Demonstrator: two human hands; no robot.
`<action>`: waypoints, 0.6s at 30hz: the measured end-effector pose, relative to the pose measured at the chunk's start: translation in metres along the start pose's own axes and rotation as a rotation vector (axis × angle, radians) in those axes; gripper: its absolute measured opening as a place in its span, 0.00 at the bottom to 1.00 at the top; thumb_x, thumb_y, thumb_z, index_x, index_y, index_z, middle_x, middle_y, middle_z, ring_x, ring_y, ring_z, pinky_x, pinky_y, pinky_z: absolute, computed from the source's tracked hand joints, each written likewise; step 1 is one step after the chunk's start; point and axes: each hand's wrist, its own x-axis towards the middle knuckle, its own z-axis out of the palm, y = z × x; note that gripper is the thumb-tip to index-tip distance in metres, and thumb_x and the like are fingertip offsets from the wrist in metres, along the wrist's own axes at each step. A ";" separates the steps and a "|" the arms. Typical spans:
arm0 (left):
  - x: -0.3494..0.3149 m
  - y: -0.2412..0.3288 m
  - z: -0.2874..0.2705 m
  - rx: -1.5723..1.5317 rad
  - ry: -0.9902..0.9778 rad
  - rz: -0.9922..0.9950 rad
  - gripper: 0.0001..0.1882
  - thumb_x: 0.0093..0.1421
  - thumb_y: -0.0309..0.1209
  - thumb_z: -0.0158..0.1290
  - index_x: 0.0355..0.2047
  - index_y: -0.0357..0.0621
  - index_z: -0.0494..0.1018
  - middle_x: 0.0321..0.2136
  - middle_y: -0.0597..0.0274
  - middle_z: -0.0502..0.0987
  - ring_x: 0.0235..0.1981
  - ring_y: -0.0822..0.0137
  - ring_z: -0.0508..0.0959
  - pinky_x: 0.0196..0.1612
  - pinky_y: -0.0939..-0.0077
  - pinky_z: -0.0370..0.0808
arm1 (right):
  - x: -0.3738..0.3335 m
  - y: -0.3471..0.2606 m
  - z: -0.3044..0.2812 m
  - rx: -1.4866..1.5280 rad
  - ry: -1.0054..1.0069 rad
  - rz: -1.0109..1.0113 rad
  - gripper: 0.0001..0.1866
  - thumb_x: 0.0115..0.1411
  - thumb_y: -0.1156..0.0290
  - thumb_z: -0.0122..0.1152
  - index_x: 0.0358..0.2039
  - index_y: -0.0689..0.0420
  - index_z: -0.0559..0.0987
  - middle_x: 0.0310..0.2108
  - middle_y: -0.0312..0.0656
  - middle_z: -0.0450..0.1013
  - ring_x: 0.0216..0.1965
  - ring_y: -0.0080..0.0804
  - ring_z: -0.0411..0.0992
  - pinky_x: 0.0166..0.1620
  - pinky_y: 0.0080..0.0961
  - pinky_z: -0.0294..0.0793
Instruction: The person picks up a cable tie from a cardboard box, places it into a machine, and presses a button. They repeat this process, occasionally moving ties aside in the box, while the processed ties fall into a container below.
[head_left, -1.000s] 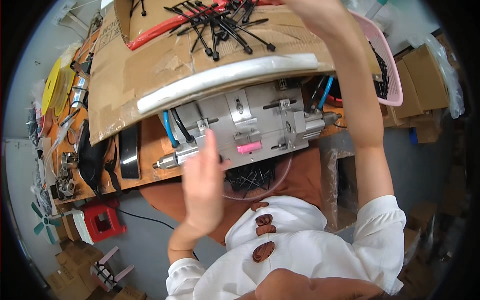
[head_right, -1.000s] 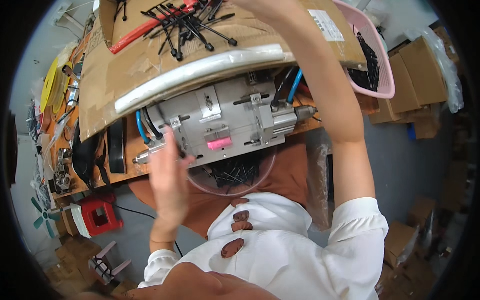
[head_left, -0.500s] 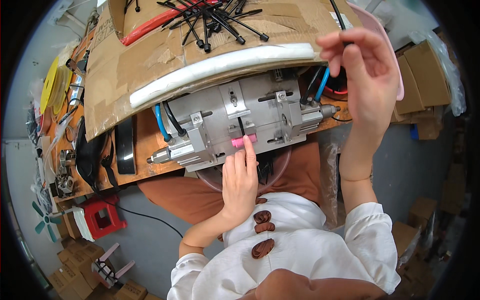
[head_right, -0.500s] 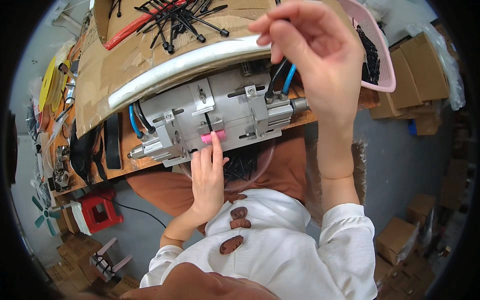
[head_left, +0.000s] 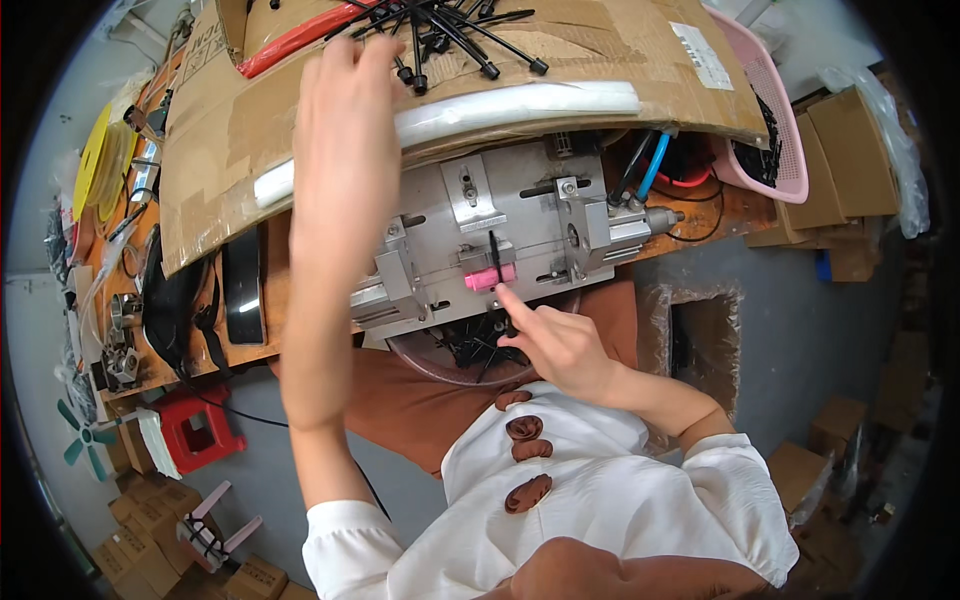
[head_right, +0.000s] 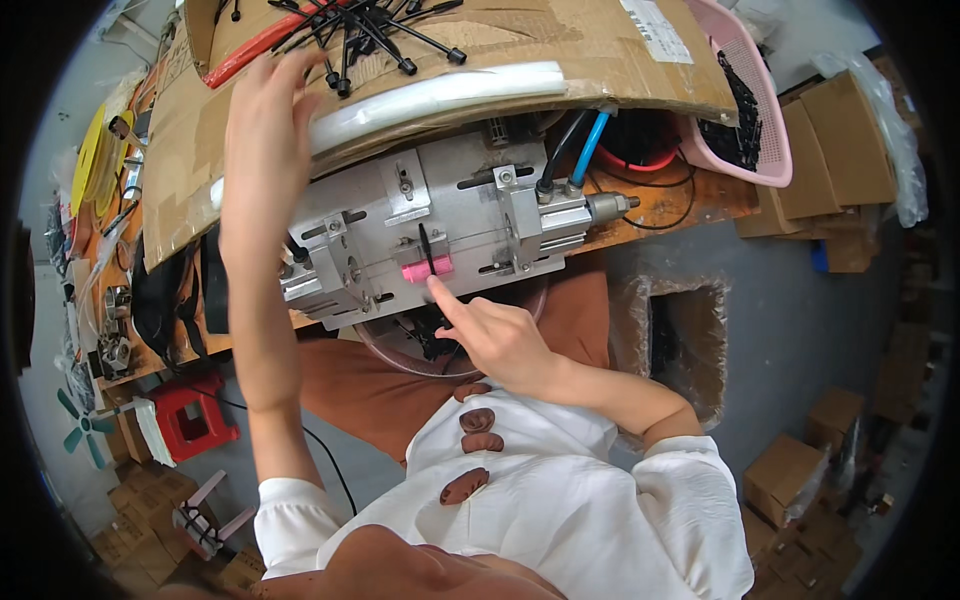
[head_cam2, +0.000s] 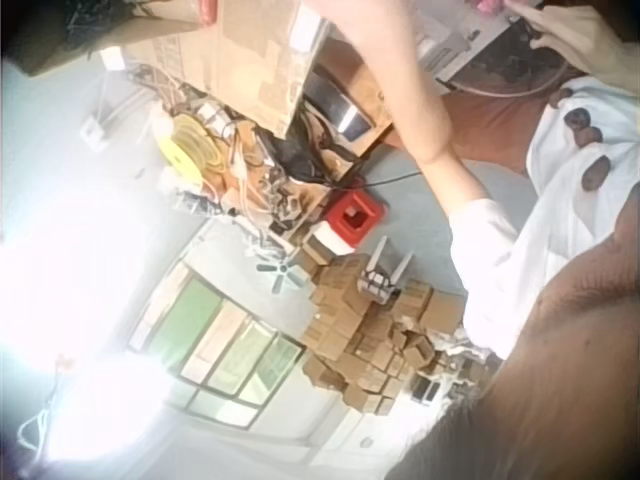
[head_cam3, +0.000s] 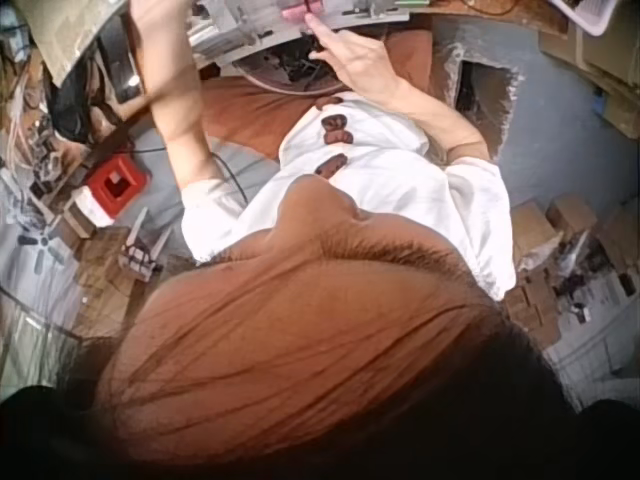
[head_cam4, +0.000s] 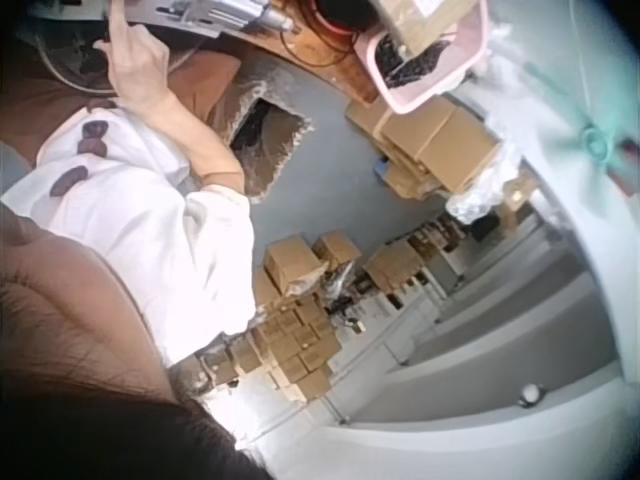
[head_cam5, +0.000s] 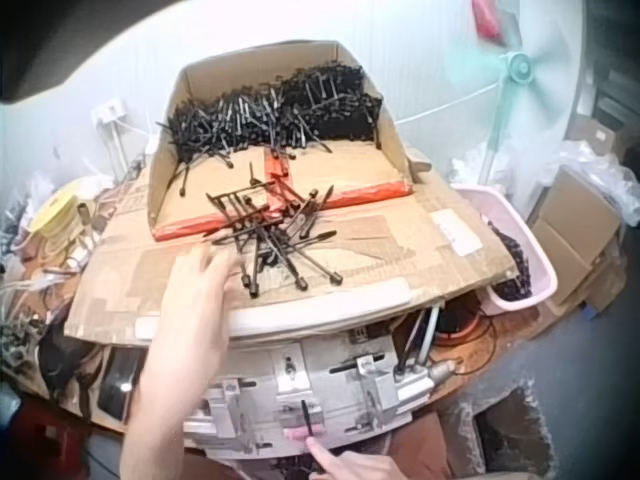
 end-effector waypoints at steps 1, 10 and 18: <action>0.011 -0.015 0.006 0.005 0.001 -0.002 0.13 0.56 0.20 0.52 0.42 0.38 0.72 0.33 0.50 0.70 0.36 0.52 0.71 0.39 0.63 0.68 | 0.001 -0.001 0.003 -0.014 -0.031 -0.001 0.38 0.47 0.77 0.68 0.59 0.66 0.65 0.17 0.38 0.61 0.18 0.30 0.63 0.23 0.29 0.66; 0.034 -0.044 0.000 -0.292 -0.373 -0.008 0.11 0.53 0.23 0.57 0.38 0.40 0.74 0.20 0.60 0.68 0.24 0.65 0.68 0.30 0.73 0.67 | 0.013 0.000 -0.003 -0.051 -0.077 0.058 0.36 0.45 0.75 0.70 0.57 0.62 0.69 0.19 0.38 0.65 0.19 0.30 0.66 0.22 0.28 0.67; 0.027 -0.032 -0.014 -0.293 -0.344 -0.010 0.12 0.52 0.22 0.57 0.39 0.40 0.73 0.23 0.60 0.67 0.24 0.66 0.67 0.31 0.72 0.67 | 0.160 0.025 -0.080 -0.515 0.278 -0.336 0.05 0.50 0.74 0.57 0.30 0.54 0.75 0.23 0.37 0.72 0.25 0.34 0.73 0.23 0.30 0.71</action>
